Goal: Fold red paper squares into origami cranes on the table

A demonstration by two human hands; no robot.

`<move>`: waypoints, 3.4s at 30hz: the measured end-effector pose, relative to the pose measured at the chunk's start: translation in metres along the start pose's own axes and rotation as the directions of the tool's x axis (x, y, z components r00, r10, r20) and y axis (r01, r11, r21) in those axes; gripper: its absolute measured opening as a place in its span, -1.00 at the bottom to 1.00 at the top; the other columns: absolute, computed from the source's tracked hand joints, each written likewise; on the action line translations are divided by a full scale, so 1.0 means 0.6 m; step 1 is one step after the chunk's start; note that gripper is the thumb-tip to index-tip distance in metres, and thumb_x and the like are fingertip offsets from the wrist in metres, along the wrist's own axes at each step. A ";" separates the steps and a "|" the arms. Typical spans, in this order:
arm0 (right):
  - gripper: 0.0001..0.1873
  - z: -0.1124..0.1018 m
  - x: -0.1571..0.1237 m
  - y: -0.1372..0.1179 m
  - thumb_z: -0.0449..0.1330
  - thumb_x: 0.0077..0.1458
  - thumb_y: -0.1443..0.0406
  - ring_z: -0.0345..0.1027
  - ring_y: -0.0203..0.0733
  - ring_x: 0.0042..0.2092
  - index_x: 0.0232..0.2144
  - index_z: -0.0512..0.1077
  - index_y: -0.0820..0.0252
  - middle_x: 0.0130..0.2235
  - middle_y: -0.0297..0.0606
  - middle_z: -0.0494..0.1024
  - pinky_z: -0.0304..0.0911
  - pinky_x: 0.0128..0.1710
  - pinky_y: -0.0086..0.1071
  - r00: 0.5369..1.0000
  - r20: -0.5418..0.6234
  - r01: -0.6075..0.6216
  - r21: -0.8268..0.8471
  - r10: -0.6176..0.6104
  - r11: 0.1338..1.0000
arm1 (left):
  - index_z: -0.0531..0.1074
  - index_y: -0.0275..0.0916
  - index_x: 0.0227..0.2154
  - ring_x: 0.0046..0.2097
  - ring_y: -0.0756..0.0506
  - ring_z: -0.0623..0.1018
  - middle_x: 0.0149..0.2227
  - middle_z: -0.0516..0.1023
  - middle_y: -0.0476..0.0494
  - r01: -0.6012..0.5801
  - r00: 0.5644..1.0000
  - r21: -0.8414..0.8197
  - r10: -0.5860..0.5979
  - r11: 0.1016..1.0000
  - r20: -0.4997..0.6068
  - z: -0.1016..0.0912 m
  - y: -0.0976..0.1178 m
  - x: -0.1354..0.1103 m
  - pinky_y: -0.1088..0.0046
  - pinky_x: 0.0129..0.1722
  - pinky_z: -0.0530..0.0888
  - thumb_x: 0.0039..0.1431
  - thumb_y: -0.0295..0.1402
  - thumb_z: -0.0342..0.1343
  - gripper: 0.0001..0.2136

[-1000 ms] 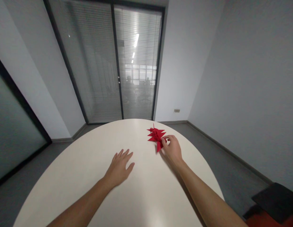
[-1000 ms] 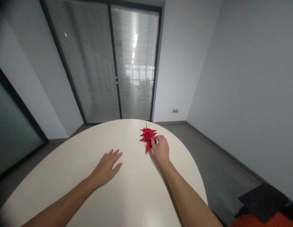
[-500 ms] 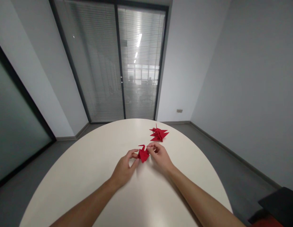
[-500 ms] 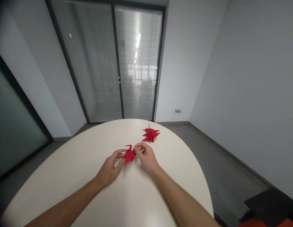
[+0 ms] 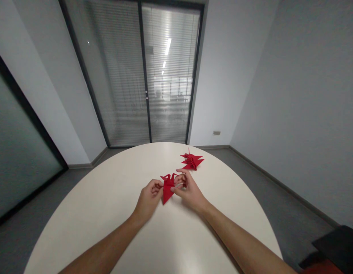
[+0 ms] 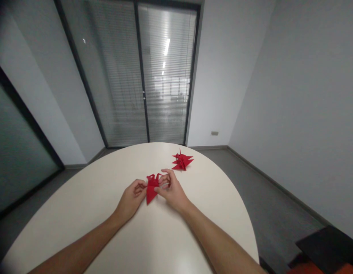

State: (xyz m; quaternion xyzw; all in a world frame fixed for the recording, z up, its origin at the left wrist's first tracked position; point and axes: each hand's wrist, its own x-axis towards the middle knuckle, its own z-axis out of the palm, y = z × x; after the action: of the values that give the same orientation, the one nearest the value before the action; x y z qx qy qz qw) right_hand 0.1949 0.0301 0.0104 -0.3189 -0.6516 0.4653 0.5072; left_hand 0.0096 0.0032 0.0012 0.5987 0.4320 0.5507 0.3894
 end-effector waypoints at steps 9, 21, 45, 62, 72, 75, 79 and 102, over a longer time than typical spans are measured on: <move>-0.20 -0.002 -0.010 -0.007 0.28 0.02 0.43 0.32 -0.12 0.09 0.24 0.07 -0.07 0.07 -0.16 0.42 0.23 0.02 -0.18 0.984 0.154 0.098 -0.021 -0.094 0.995 | 0.39 -0.22 -0.33 -0.34 -0.05 0.57 -0.33 0.55 -0.04 0.043 0.996 -0.061 -0.048 0.997 -0.078 -0.003 -0.001 0.002 0.46 -0.30 0.49 0.06 -0.26 0.20 -0.83; -0.43 0.003 -0.002 0.000 0.39 0.04 0.23 0.46 -0.15 -0.08 0.07 0.30 0.06 -0.10 -0.23 0.53 0.32 -0.06 -0.24 0.997 0.080 -0.034 0.145 0.023 0.989 | 0.42 -0.23 -0.42 -0.29 -0.06 0.51 -0.36 0.52 -0.05 0.088 0.996 -0.025 -0.087 0.996 0.029 0.006 0.007 -0.003 0.47 -0.28 0.42 0.01 -0.26 0.28 -0.81; -0.55 0.012 -0.001 -0.001 0.38 0.03 0.21 0.43 -0.27 -0.30 -0.08 0.29 0.07 -0.29 -0.36 0.54 0.27 -0.26 -0.37 0.992 0.102 -0.099 0.293 0.072 0.951 | 0.51 -0.25 -0.35 -0.26 -0.10 0.54 -0.30 0.60 -0.12 0.111 0.988 -0.005 -0.109 0.994 0.109 0.004 0.024 -0.005 0.43 -0.24 0.44 0.01 -0.24 0.28 -0.79; -0.53 -0.006 0.007 -0.010 0.39 0.01 0.16 0.29 -0.33 -0.40 -0.04 0.38 0.08 -0.36 -0.42 0.43 0.18 -0.37 -0.41 0.996 0.035 -0.086 0.254 0.080 0.963 | 0.46 -0.25 -0.46 -0.42 -0.05 0.48 -0.46 0.54 -0.04 0.116 0.961 0.129 -0.144 0.985 0.237 0.007 0.032 -0.016 0.46 -0.36 0.37 0.01 -0.27 0.25 -0.84; -0.64 -0.006 0.007 -0.011 0.35 0.05 0.14 0.34 -0.25 -0.27 -0.17 0.32 0.06 -0.19 -0.32 0.44 0.23 -0.26 -0.36 0.996 -0.087 -0.003 0.130 0.014 0.991 | 0.52 -0.25 -0.39 -0.36 -0.09 0.53 -0.39 0.60 -0.10 0.061 0.986 0.107 -0.076 0.992 0.148 0.005 0.021 -0.012 0.43 -0.31 0.42 0.15 -0.16 0.16 -0.76; -0.77 -0.005 0.002 -0.012 0.32 0.09 0.15 0.35 -0.17 -0.12 -0.30 0.38 0.09 -0.10 -0.25 0.43 0.25 -0.19 -0.32 0.993 -0.106 0.044 -0.099 -0.055 0.994 | 0.55 -0.24 -0.38 -0.32 -0.12 0.57 -0.36 0.64 -0.13 0.063 0.997 0.122 -0.067 0.990 0.028 0.004 0.020 -0.007 0.40 -0.28 0.47 0.12 -0.15 0.18 -0.76; -0.86 0.001 -0.003 -0.014 0.31 0.10 0.20 0.34 -0.14 -0.10 -0.29 0.49 0.08 -0.09 -0.24 0.44 0.25 -0.20 -0.31 0.995 -0.050 0.071 -0.267 -0.087 0.961 | 0.58 -0.22 -0.36 -0.29 -0.15 0.59 -0.33 0.66 -0.14 0.045 0.998 0.101 -0.040 0.994 -0.050 0.002 0.025 -0.004 0.38 -0.26 0.51 0.08 -0.17 0.21 -0.78; -0.81 0.003 -0.016 -0.015 0.28 0.12 0.29 0.39 -0.11 -0.08 -0.18 0.41 0.08 -0.11 -0.24 0.51 0.31 -0.09 -0.22 0.989 0.121 0.112 -0.212 -0.088 0.971 | 0.55 -0.26 -0.28 -0.42 -0.07 0.54 -0.40 0.62 -0.12 0.080 0.994 -0.005 -0.080 0.997 -0.068 0.003 0.012 -0.003 0.44 -0.38 0.47 0.05 -0.07 0.26 -0.67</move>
State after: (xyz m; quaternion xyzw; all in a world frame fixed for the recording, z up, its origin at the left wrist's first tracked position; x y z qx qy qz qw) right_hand 0.1965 0.0177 0.0153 -0.3133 -0.7411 0.3815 0.4551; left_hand 0.0117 -0.0009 0.0073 0.5612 0.4681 0.5554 0.3968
